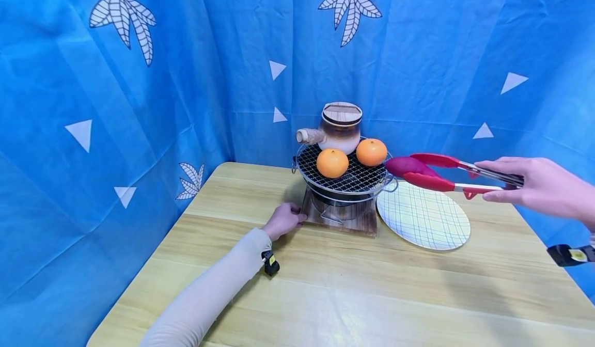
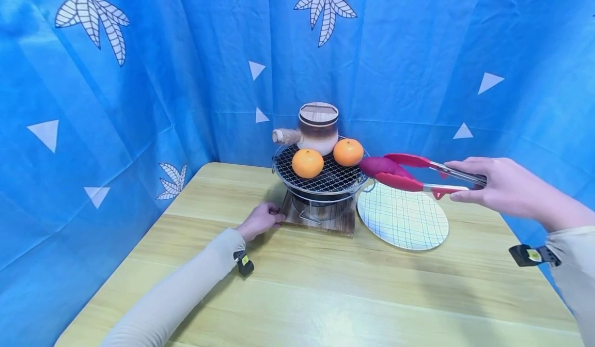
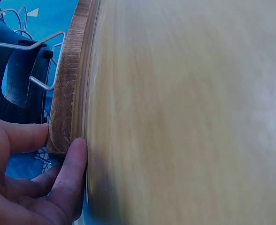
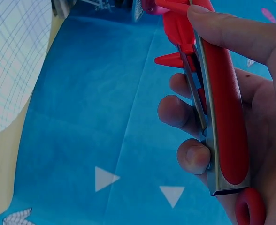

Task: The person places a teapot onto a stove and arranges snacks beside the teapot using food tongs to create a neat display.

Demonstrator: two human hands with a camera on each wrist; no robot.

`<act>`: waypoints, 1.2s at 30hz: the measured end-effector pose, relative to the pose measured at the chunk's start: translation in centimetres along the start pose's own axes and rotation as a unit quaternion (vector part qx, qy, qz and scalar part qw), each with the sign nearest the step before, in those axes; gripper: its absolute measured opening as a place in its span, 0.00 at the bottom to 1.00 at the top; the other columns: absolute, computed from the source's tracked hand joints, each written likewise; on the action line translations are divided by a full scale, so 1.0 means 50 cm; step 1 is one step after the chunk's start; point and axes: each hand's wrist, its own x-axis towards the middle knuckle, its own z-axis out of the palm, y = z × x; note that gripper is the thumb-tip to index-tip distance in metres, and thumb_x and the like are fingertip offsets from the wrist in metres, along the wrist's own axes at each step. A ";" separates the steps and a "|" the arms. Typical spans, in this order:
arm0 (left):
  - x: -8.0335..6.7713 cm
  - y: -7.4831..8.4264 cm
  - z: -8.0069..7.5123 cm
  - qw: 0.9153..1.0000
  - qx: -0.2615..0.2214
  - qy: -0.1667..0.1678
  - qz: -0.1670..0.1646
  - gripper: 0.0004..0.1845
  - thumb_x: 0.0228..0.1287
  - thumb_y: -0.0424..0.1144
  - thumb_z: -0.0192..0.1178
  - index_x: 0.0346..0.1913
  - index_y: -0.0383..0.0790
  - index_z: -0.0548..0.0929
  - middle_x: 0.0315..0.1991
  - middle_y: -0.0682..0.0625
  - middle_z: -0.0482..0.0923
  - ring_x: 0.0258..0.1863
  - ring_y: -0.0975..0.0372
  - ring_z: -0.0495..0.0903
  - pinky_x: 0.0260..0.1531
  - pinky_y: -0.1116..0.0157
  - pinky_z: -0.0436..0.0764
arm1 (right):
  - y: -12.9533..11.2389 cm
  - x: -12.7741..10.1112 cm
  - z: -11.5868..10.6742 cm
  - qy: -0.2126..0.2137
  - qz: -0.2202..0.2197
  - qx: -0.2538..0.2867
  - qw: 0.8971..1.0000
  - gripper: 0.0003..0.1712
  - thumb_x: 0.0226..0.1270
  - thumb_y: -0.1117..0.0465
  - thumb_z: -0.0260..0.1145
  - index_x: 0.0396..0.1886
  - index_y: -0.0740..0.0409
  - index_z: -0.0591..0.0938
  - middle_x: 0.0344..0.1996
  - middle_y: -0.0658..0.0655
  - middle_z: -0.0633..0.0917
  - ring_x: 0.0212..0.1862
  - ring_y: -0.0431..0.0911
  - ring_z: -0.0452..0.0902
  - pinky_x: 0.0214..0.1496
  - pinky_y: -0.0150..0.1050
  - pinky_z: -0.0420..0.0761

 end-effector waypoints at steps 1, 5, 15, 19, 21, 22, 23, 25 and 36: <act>0.001 0.000 0.000 1.000 0.000 0.000 0.001 0.21 0.68 0.34 0.63 0.58 0.25 0.74 0.54 0.34 0.78 0.40 0.54 0.87 0.47 0.59 0.87 | -0.005 0.002 -0.002 0.000 -0.002 0.000 1.000 0.52 0.54 0.40 0.78 0.71 0.64 0.71 0.57 0.76 0.78 0.47 0.60 0.76 0.25 0.34 0.78; 0.003 -0.002 0.002 1.000 -0.004 -0.001 0.000 0.21 0.68 0.34 0.63 0.59 0.25 0.74 0.55 0.33 0.78 0.41 0.53 0.87 0.46 0.60 0.87 | -0.026 0.011 -0.008 0.000 -0.016 0.005 1.000 0.49 0.56 0.41 0.77 0.71 0.62 0.72 0.59 0.74 0.78 0.47 0.58 0.76 0.26 0.34 0.78; 0.000 0.002 -0.001 1.000 -0.001 -0.003 -0.005 0.22 0.68 0.35 0.64 0.59 0.26 0.74 0.54 0.35 0.79 0.40 0.54 0.87 0.47 0.60 0.87 | -0.072 0.045 -0.004 -0.002 -0.043 0.049 0.998 0.46 0.55 0.44 0.79 0.71 0.55 0.74 0.59 0.67 0.81 0.47 0.51 0.76 0.26 0.34 0.78; -0.001 0.001 -0.001 1.000 0.003 -0.001 -0.004 0.21 0.68 0.35 0.64 0.58 0.26 0.75 0.52 0.36 0.80 0.39 0.55 0.87 0.47 0.59 0.87 | -0.083 0.056 -0.006 -0.006 -0.056 0.057 0.997 0.45 0.55 0.42 0.78 0.71 0.52 0.74 0.61 0.65 0.81 0.50 0.52 0.76 0.28 0.35 0.79; -0.001 0.000 -0.001 1.000 0.003 0.000 -0.003 0.21 0.68 0.36 0.64 0.58 0.26 0.75 0.52 0.36 0.80 0.39 0.56 0.87 0.47 0.59 0.87 | -0.087 0.062 -0.006 -0.006 -0.064 0.056 0.996 0.45 0.55 0.42 0.78 0.71 0.52 0.74 0.61 0.65 0.81 0.52 0.54 0.76 0.31 0.36 0.80; 0.000 0.000 0.000 1.000 0.002 -0.001 -0.003 0.21 0.68 0.36 0.64 0.58 0.26 0.75 0.52 0.36 0.80 0.39 0.55 0.87 0.47 0.59 0.87 | -0.089 0.066 -0.006 -0.006 -0.067 0.055 0.996 0.46 0.55 0.41 0.78 0.71 0.52 0.74 0.61 0.65 0.81 0.54 0.56 0.76 0.32 0.37 0.81; 0.000 -0.001 0.000 1.000 0.001 -0.001 -0.003 0.21 0.68 0.35 0.64 0.58 0.26 0.75 0.52 0.36 0.80 0.39 0.55 0.87 0.46 0.60 0.87 | -0.091 0.069 -0.005 -0.007 -0.069 0.054 0.996 0.46 0.55 0.41 0.78 0.71 0.53 0.74 0.61 0.65 0.81 0.54 0.56 0.77 0.32 0.37 0.81; 0.000 -0.001 0.001 1.000 -0.004 -0.003 -0.002 0.20 0.68 0.35 0.64 0.57 0.26 0.75 0.52 0.36 0.79 0.39 0.55 0.87 0.46 0.60 0.87 | -0.094 0.075 -0.003 -0.006 -0.072 0.054 0.996 0.45 0.55 0.42 0.78 0.71 0.53 0.75 0.61 0.66 0.81 0.55 0.56 0.77 0.33 0.37 0.82; 0.001 -0.001 0.001 1.000 -0.009 -0.003 -0.004 0.21 0.68 0.34 0.64 0.57 0.26 0.75 0.53 0.35 0.79 0.40 0.54 0.87 0.46 0.60 0.87 | -0.109 0.093 0.000 -0.002 -0.078 0.042 0.996 0.44 0.56 0.44 0.78 0.70 0.54 0.75 0.59 0.66 0.82 0.47 0.51 0.78 0.28 0.35 0.77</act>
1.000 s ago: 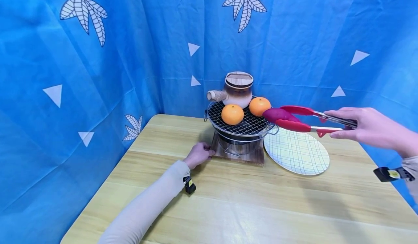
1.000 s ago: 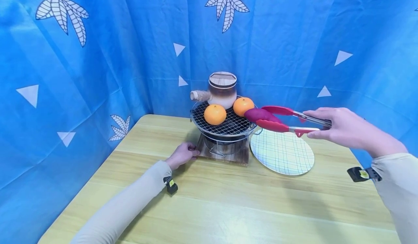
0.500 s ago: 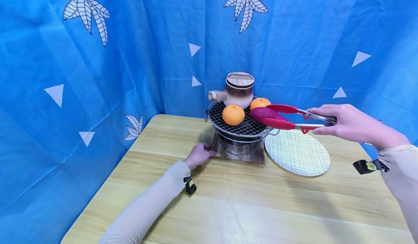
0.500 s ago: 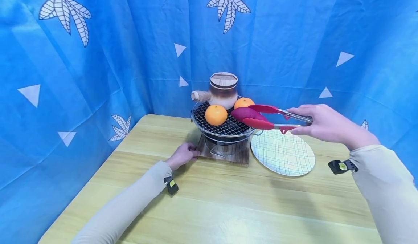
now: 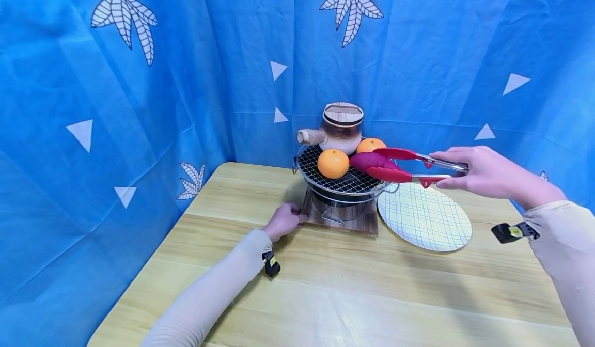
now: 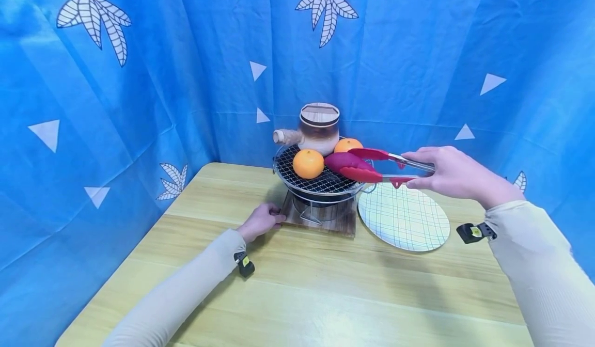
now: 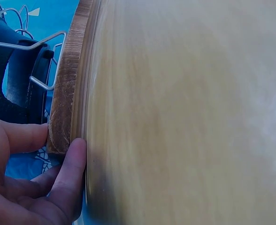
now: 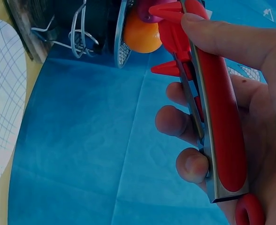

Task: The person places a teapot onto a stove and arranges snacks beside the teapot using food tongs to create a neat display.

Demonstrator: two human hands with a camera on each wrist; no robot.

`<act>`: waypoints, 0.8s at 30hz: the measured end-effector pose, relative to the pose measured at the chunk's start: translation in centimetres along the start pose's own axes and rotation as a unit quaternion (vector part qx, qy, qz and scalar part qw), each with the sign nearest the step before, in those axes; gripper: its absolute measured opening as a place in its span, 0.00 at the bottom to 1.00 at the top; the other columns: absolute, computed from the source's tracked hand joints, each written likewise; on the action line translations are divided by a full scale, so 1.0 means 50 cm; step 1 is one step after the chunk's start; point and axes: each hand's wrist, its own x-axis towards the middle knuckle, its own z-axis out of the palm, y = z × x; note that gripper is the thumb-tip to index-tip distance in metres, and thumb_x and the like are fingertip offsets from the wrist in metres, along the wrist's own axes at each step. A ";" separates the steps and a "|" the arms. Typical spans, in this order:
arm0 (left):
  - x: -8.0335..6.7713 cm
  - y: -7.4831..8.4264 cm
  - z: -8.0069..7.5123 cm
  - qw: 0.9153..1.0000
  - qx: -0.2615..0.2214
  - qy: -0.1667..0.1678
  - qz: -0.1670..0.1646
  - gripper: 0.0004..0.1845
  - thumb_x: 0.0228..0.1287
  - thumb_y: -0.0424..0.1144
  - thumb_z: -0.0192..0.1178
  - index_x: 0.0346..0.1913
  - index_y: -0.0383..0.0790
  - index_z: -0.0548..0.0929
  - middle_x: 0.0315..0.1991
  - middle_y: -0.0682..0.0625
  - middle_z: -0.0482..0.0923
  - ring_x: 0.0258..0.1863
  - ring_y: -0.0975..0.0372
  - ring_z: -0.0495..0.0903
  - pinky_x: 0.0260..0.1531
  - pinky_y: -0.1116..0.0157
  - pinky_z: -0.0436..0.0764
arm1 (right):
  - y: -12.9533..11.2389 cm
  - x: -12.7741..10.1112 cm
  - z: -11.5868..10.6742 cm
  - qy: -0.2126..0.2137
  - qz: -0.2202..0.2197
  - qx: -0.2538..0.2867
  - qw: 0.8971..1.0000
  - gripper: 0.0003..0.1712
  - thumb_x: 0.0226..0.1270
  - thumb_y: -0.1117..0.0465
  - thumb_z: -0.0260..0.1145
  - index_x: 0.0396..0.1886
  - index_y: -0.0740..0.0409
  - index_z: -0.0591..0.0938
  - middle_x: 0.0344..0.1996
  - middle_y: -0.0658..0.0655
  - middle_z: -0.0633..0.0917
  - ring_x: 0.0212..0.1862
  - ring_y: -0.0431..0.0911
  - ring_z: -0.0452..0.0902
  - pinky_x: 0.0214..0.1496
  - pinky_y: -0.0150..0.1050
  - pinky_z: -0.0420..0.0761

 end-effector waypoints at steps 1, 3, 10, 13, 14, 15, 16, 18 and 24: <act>0.000 0.001 0.000 1.000 0.000 0.001 0.001 0.21 0.68 0.34 0.64 0.57 0.26 0.75 0.53 0.35 0.79 0.40 0.54 0.87 0.46 0.60 0.87 | -0.001 0.001 -0.001 -0.001 0.002 -0.002 1.000 0.44 0.56 0.44 0.78 0.70 0.55 0.75 0.59 0.67 0.82 0.48 0.52 0.78 0.29 0.35 0.78; -0.001 0.001 0.000 1.000 0.001 0.002 0.003 0.21 0.67 0.34 0.64 0.57 0.26 0.75 0.53 0.35 0.79 0.39 0.54 0.87 0.46 0.60 0.87 | -0.001 0.001 -0.002 -0.002 0.006 -0.003 1.000 0.45 0.56 0.43 0.78 0.70 0.55 0.75 0.60 0.68 0.81 0.50 0.55 0.79 0.31 0.36 0.79; -0.002 0.001 0.000 1.000 0.006 0.007 0.004 0.21 0.67 0.34 0.64 0.57 0.25 0.76 0.52 0.34 0.80 0.37 0.56 0.87 0.44 0.61 0.88 | -0.001 0.001 -0.004 -0.012 0.020 -0.003 1.000 0.45 0.57 0.43 0.77 0.72 0.54 0.74 0.59 0.65 0.82 0.40 0.49 0.77 0.27 0.37 0.76; -0.001 0.000 0.001 1.000 0.009 0.008 0.003 0.20 0.67 0.35 0.64 0.56 0.25 0.76 0.51 0.35 0.80 0.37 0.56 0.87 0.43 0.62 0.88 | -0.002 0.000 -0.004 -0.017 0.030 -0.004 0.999 0.46 0.57 0.43 0.77 0.72 0.55 0.73 0.59 0.65 0.82 0.32 0.45 0.74 0.22 0.37 0.73; -0.001 -0.001 0.001 1.000 0.008 0.008 0.004 0.20 0.67 0.35 0.65 0.56 0.25 0.76 0.51 0.35 0.80 0.36 0.56 0.87 0.43 0.62 0.88 | -0.003 -0.001 -0.004 -0.018 0.032 -0.004 0.999 0.46 0.57 0.43 0.77 0.72 0.55 0.72 0.59 0.65 0.82 0.30 0.44 0.73 0.21 0.37 0.72; -0.001 -0.001 0.001 1.000 0.007 0.008 0.004 0.20 0.67 0.34 0.64 0.56 0.25 0.76 0.51 0.35 0.80 0.37 0.56 0.87 0.43 0.62 0.88 | -0.003 -0.002 -0.004 -0.020 0.036 -0.004 0.999 0.47 0.57 0.43 0.77 0.73 0.55 0.72 0.59 0.65 0.82 0.28 0.44 0.72 0.21 0.37 0.71; -0.002 -0.001 0.001 1.000 0.005 0.007 0.004 0.19 0.67 0.34 0.64 0.56 0.25 0.76 0.51 0.35 0.80 0.37 0.56 0.87 0.43 0.62 0.88 | -0.005 -0.003 -0.004 -0.021 0.037 -0.005 0.999 0.47 0.57 0.43 0.77 0.73 0.55 0.72 0.58 0.65 0.82 0.27 0.44 0.72 0.20 0.37 0.71; -0.001 -0.001 0.002 1.000 0.003 0.007 0.005 0.20 0.67 0.34 0.64 0.56 0.25 0.76 0.52 0.35 0.80 0.37 0.56 0.87 0.43 0.62 0.88 | -0.010 -0.005 -0.005 -0.022 0.036 -0.009 0.999 0.47 0.56 0.43 0.78 0.72 0.56 0.72 0.57 0.65 0.82 0.26 0.44 0.71 0.20 0.37 0.71; -0.003 0.002 0.002 1.000 0.004 0.006 0.001 0.21 0.68 0.35 0.64 0.58 0.25 0.75 0.53 0.35 0.80 0.38 0.55 0.87 0.45 0.61 0.87 | -0.026 -0.002 -0.005 -0.010 0.020 -0.028 0.999 0.45 0.55 0.46 0.79 0.70 0.56 0.74 0.54 0.63 0.84 0.34 0.45 0.76 0.23 0.37 0.74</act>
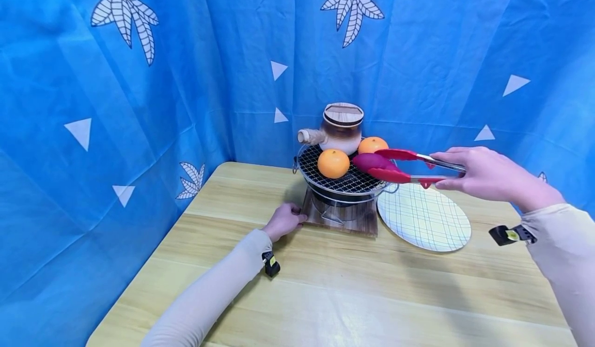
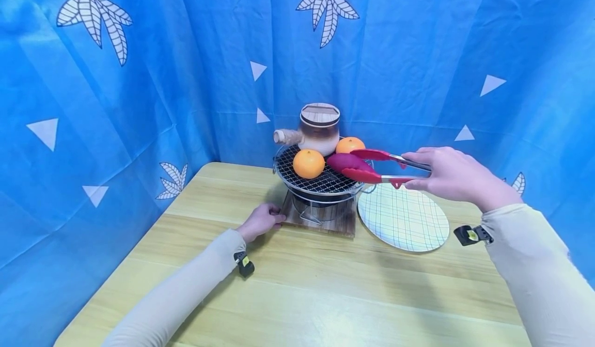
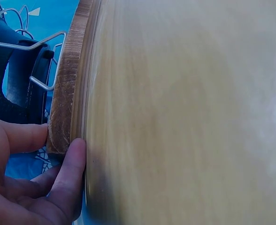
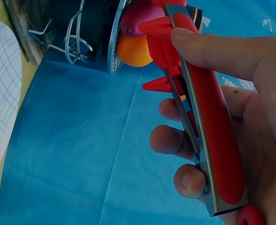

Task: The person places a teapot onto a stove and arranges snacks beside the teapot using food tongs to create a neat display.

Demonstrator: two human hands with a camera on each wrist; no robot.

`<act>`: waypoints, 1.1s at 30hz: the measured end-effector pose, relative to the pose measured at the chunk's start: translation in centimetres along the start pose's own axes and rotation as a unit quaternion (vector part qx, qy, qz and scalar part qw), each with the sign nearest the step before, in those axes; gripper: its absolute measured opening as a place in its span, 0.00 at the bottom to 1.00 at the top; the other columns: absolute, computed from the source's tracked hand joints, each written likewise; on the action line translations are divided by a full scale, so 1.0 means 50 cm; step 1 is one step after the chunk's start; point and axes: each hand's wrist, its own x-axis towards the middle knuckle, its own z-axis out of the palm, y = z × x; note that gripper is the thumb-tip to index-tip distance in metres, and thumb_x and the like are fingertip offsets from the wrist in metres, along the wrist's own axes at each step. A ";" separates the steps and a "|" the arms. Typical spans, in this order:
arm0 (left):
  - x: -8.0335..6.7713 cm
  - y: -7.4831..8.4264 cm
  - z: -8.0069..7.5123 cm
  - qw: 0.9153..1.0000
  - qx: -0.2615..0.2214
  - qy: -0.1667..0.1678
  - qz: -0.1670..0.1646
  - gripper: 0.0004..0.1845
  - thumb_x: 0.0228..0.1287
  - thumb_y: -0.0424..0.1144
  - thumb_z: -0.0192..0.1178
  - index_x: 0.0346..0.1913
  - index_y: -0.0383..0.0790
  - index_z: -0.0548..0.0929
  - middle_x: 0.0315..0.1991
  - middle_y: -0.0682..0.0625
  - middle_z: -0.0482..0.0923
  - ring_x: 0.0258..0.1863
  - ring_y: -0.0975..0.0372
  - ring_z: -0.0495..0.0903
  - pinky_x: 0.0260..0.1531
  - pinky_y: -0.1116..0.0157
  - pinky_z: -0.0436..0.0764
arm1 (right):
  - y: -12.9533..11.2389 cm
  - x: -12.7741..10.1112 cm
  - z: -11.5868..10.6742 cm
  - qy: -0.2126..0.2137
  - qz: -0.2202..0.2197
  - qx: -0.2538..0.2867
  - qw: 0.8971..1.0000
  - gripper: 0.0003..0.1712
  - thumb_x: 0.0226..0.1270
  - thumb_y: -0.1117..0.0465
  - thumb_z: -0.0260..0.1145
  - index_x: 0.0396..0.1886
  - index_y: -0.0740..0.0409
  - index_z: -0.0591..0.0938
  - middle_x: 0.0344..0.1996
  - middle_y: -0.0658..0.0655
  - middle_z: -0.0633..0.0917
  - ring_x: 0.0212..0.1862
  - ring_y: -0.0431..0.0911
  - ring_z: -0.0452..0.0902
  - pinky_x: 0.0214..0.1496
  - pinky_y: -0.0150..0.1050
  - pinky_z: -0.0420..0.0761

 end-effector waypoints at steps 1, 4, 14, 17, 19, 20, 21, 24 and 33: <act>-0.001 0.001 0.000 1.000 0.000 0.000 -0.001 0.21 0.68 0.35 0.64 0.58 0.25 0.75 0.53 0.35 0.79 0.38 0.55 0.87 0.45 0.61 0.87 | -0.002 0.002 0.000 0.000 0.001 -0.001 1.000 0.45 0.55 0.45 0.79 0.70 0.56 0.75 0.55 0.63 0.84 0.36 0.46 0.77 0.24 0.37 0.75; -0.002 0.000 0.000 1.000 -0.002 -0.002 -0.002 0.22 0.68 0.34 0.63 0.59 0.25 0.74 0.54 0.34 0.79 0.39 0.55 0.87 0.46 0.60 0.87 | -0.009 0.005 0.001 -0.003 0.005 -0.004 1.000 0.45 0.55 0.45 0.79 0.70 0.56 0.75 0.57 0.66 0.83 0.43 0.50 0.79 0.26 0.38 0.77; 0.003 -0.002 -0.005 1.000 -0.002 -0.007 0.000 0.21 0.67 0.35 0.64 0.57 0.26 0.75 0.50 0.37 0.81 0.38 0.55 0.86 0.45 0.60 0.87 | -0.043 0.006 -0.009 -0.017 -0.003 -0.046 0.999 0.45 0.58 0.39 0.74 0.69 0.59 0.75 0.58 0.69 0.82 0.54 0.62 0.80 0.39 0.55 0.87; 0.004 -0.003 -0.005 1.000 -0.006 -0.009 0.000 0.20 0.67 0.35 0.65 0.56 0.26 0.76 0.48 0.37 0.81 0.37 0.56 0.86 0.45 0.60 0.87 | -0.052 0.009 -0.011 -0.018 -0.006 -0.051 0.998 0.44 0.59 0.40 0.74 0.69 0.60 0.76 0.58 0.69 0.82 0.53 0.62 0.81 0.40 0.55 0.87; 0.003 -0.002 -0.005 1.000 -0.006 -0.009 0.000 0.20 0.67 0.35 0.65 0.56 0.26 0.76 0.48 0.37 0.81 0.37 0.56 0.86 0.44 0.61 0.87 | -0.056 0.011 -0.011 -0.017 -0.009 -0.053 0.998 0.43 0.59 0.41 0.74 0.68 0.61 0.76 0.57 0.69 0.82 0.53 0.62 0.82 0.39 0.55 0.87; 0.003 -0.002 -0.005 1.000 -0.006 -0.009 0.000 0.20 0.67 0.35 0.65 0.56 0.26 0.76 0.48 0.37 0.81 0.37 0.56 0.86 0.44 0.61 0.87 | -0.057 0.012 -0.011 -0.017 -0.011 -0.053 0.998 0.43 0.60 0.41 0.75 0.68 0.61 0.76 0.58 0.69 0.82 0.53 0.62 0.82 0.40 0.55 0.87; 0.003 -0.002 -0.005 1.000 -0.006 -0.009 0.001 0.20 0.67 0.35 0.65 0.56 0.26 0.76 0.48 0.37 0.81 0.37 0.56 0.86 0.44 0.60 0.87 | -0.059 0.012 -0.011 -0.017 -0.012 -0.053 0.998 0.43 0.60 0.41 0.74 0.68 0.61 0.76 0.57 0.69 0.82 0.53 0.62 0.82 0.39 0.54 0.87; 0.003 -0.002 -0.005 1.000 -0.004 -0.010 0.000 0.20 0.67 0.35 0.64 0.57 0.26 0.75 0.49 0.37 0.80 0.37 0.56 0.86 0.45 0.60 0.87 | -0.063 0.013 -0.011 -0.016 -0.017 -0.055 0.998 0.42 0.60 0.42 0.74 0.68 0.62 0.76 0.57 0.69 0.83 0.53 0.62 0.82 0.41 0.55 0.87; 0.001 0.001 -0.002 1.000 -0.004 -0.007 -0.001 0.20 0.67 0.34 0.64 0.57 0.26 0.75 0.50 0.36 0.80 0.38 0.55 0.87 0.46 0.60 0.87 | -0.082 0.021 -0.008 -0.019 -0.026 -0.063 0.997 0.40 0.61 0.43 0.74 0.67 0.62 0.77 0.55 0.66 0.84 0.50 0.58 0.82 0.38 0.52 0.86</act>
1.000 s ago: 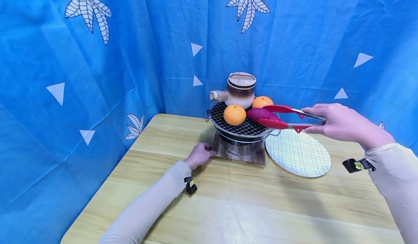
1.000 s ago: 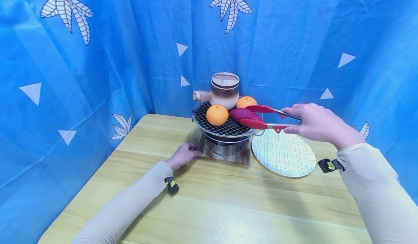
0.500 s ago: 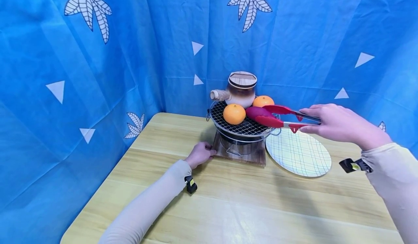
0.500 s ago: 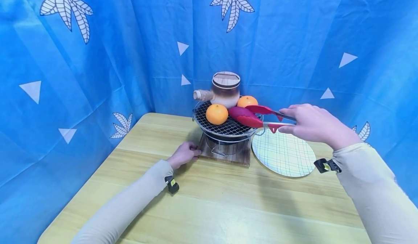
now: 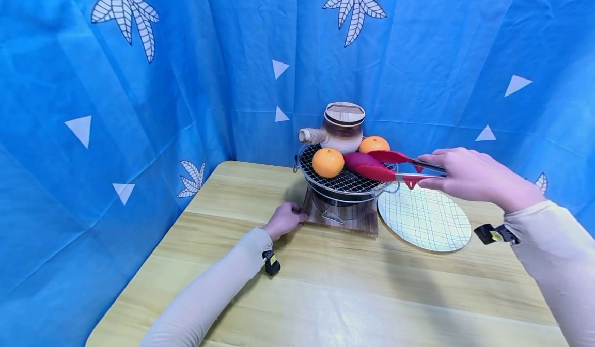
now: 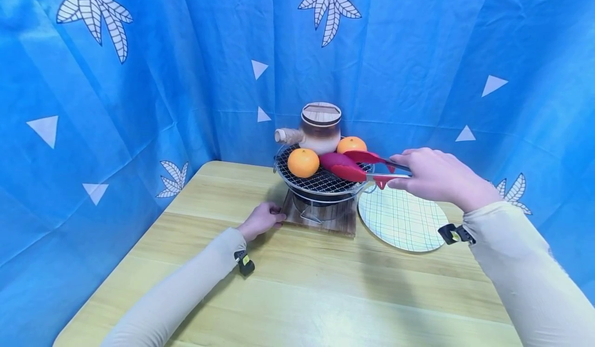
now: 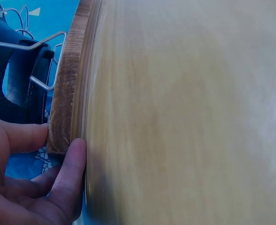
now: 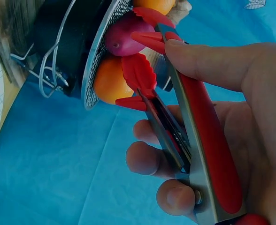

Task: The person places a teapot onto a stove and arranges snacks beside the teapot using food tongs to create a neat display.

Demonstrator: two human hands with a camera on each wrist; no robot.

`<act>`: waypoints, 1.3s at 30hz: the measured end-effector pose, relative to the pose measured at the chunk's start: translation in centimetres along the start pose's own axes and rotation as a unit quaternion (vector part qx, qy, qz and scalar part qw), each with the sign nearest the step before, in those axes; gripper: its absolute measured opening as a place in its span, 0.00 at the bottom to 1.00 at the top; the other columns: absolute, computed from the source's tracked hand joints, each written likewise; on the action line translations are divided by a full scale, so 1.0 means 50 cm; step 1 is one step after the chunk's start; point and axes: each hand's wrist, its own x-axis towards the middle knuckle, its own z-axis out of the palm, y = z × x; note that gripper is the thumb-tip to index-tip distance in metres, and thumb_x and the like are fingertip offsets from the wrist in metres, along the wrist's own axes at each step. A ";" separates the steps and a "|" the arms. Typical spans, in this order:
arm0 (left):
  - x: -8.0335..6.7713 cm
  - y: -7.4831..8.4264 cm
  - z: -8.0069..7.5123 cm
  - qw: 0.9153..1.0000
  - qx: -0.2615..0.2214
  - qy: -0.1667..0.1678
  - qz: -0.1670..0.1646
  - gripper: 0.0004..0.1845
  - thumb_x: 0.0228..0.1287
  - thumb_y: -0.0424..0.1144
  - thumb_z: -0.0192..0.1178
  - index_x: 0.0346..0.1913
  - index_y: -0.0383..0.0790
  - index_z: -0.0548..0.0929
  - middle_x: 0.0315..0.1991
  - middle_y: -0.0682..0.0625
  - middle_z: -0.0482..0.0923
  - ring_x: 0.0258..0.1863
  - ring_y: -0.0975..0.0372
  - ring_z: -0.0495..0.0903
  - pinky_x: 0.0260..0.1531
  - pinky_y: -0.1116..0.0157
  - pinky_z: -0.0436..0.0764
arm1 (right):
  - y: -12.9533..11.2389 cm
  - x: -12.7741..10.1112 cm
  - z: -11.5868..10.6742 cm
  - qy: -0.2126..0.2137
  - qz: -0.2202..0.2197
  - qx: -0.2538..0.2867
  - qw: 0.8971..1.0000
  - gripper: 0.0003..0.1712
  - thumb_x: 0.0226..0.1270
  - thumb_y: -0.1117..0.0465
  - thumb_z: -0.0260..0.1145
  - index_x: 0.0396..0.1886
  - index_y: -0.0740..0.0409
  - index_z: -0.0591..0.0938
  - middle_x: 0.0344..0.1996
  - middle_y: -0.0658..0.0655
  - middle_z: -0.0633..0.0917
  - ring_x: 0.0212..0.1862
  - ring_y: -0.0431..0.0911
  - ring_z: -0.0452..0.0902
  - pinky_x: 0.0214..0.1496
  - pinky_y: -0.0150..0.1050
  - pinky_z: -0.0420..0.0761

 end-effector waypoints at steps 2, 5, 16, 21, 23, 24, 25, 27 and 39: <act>0.000 -0.001 0.001 1.000 -0.001 0.000 -0.001 0.21 0.68 0.34 0.64 0.58 0.26 0.75 0.52 0.35 0.80 0.39 0.54 0.87 0.46 0.60 0.87 | -0.003 0.003 0.001 0.000 0.000 -0.004 1.000 0.40 0.61 0.43 0.74 0.67 0.61 0.77 0.55 0.65 0.84 0.50 0.57 0.82 0.38 0.51 0.86; 0.002 -0.004 0.002 1.000 0.002 -0.001 -0.002 0.20 0.68 0.35 0.63 0.58 0.26 0.75 0.53 0.35 0.79 0.40 0.54 0.87 0.47 0.60 0.87 | -0.007 0.008 0.003 -0.001 0.000 -0.006 1.000 0.39 0.61 0.44 0.74 0.66 0.61 0.78 0.54 0.64 0.85 0.48 0.55 0.82 0.34 0.47 0.84; 0.002 -0.005 0.004 1.000 0.006 0.002 -0.002 0.22 0.69 0.35 0.63 0.60 0.26 0.74 0.58 0.33 0.78 0.42 0.53 0.88 0.48 0.60 0.87 | -0.014 0.024 0.009 -0.003 -0.001 -0.009 1.000 0.40 0.61 0.44 0.73 0.67 0.62 0.77 0.57 0.67 0.83 0.50 0.58 0.82 0.35 0.48 0.84; 0.000 -0.001 0.003 1.000 0.007 0.000 -0.001 0.23 0.69 0.35 0.63 0.61 0.26 0.74 0.58 0.33 0.78 0.42 0.53 0.88 0.48 0.59 0.87 | -0.013 0.030 0.010 -0.005 -0.004 -0.009 1.000 0.40 0.62 0.44 0.73 0.67 0.63 0.77 0.55 0.66 0.84 0.46 0.54 0.81 0.31 0.42 0.80; 0.001 -0.001 0.004 1.000 0.008 0.003 0.001 0.22 0.68 0.35 0.64 0.59 0.26 0.75 0.56 0.34 0.78 0.41 0.53 0.88 0.47 0.60 0.87 | -0.013 0.031 0.010 -0.007 -0.001 -0.007 1.000 0.41 0.61 0.43 0.73 0.67 0.62 0.77 0.55 0.66 0.84 0.44 0.53 0.81 0.30 0.40 0.79; 0.001 -0.001 0.004 1.000 0.008 0.004 0.002 0.22 0.68 0.35 0.64 0.59 0.26 0.75 0.56 0.34 0.78 0.41 0.53 0.88 0.47 0.60 0.87 | -0.012 0.031 0.010 -0.008 0.000 -0.006 1.000 0.41 0.61 0.43 0.74 0.67 0.62 0.77 0.55 0.66 0.84 0.44 0.53 0.81 0.30 0.40 0.79; 0.001 -0.001 0.004 1.000 0.008 0.005 0.002 0.22 0.68 0.35 0.64 0.59 0.26 0.75 0.55 0.33 0.79 0.41 0.53 0.88 0.47 0.60 0.87 | -0.012 0.030 0.010 -0.007 0.001 -0.006 1.000 0.41 0.61 0.43 0.74 0.67 0.62 0.76 0.55 0.66 0.84 0.45 0.54 0.81 0.30 0.41 0.79; 0.003 -0.003 0.004 1.000 0.008 0.006 0.004 0.22 0.67 0.35 0.64 0.58 0.25 0.75 0.55 0.33 0.79 0.40 0.53 0.88 0.46 0.61 0.87 | -0.012 0.028 0.011 -0.007 0.005 -0.003 1.000 0.42 0.60 0.42 0.74 0.68 0.62 0.76 0.57 0.67 0.83 0.48 0.57 0.81 0.33 0.45 0.83; 0.005 -0.006 0.001 1.000 0.005 0.003 0.002 0.23 0.68 0.35 0.64 0.60 0.25 0.74 0.58 0.33 0.77 0.41 0.53 0.88 0.48 0.60 0.87 | -0.003 0.004 0.007 0.006 0.015 0.020 1.000 0.46 0.58 0.39 0.75 0.70 0.59 0.75 0.58 0.66 0.82 0.52 0.58 0.81 0.39 0.53 0.87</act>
